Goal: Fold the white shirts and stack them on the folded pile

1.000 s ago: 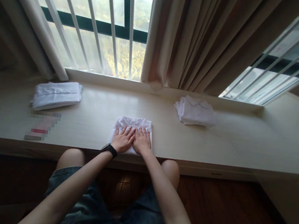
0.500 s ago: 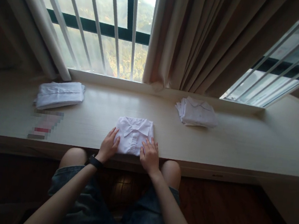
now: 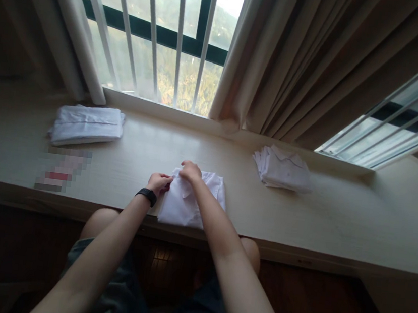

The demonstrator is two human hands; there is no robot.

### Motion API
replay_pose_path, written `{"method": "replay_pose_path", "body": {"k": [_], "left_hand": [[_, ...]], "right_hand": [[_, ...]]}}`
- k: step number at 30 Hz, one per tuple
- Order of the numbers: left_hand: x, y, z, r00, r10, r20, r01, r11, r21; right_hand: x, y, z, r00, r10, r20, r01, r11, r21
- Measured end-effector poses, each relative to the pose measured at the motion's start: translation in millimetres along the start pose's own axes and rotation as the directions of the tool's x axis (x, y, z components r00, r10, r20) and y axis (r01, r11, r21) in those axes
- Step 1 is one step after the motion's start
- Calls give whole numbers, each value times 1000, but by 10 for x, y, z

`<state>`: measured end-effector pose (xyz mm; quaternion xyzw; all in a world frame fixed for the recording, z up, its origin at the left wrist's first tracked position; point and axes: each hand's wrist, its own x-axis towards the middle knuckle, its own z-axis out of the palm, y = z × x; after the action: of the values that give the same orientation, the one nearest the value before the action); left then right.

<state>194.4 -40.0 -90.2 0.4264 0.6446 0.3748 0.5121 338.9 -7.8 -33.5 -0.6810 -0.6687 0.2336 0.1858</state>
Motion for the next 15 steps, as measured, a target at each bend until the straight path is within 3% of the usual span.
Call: {"method": "replay_pose_path", "body": {"k": [4, 8, 11, 15], "left_hand": [[49, -44, 0, 996, -44, 72, 53, 991, -126], [65, -16, -14, 994, -52, 97, 66, 986, -154], [48, 22, -18, 996, -27, 86, 37, 992, -123], [41, 118, 24, 996, 76, 42, -76, 997, 3]], "right_hand": [[72, 53, 169, 999, -42, 15, 42, 999, 27], [-80, 164, 128, 995, -97, -25, 97, 995, 14], [-332, 402, -68, 976, -40, -216, 42, 999, 1], [-744, 912, -346, 847, 216, -485, -250, 968, -4]]}}
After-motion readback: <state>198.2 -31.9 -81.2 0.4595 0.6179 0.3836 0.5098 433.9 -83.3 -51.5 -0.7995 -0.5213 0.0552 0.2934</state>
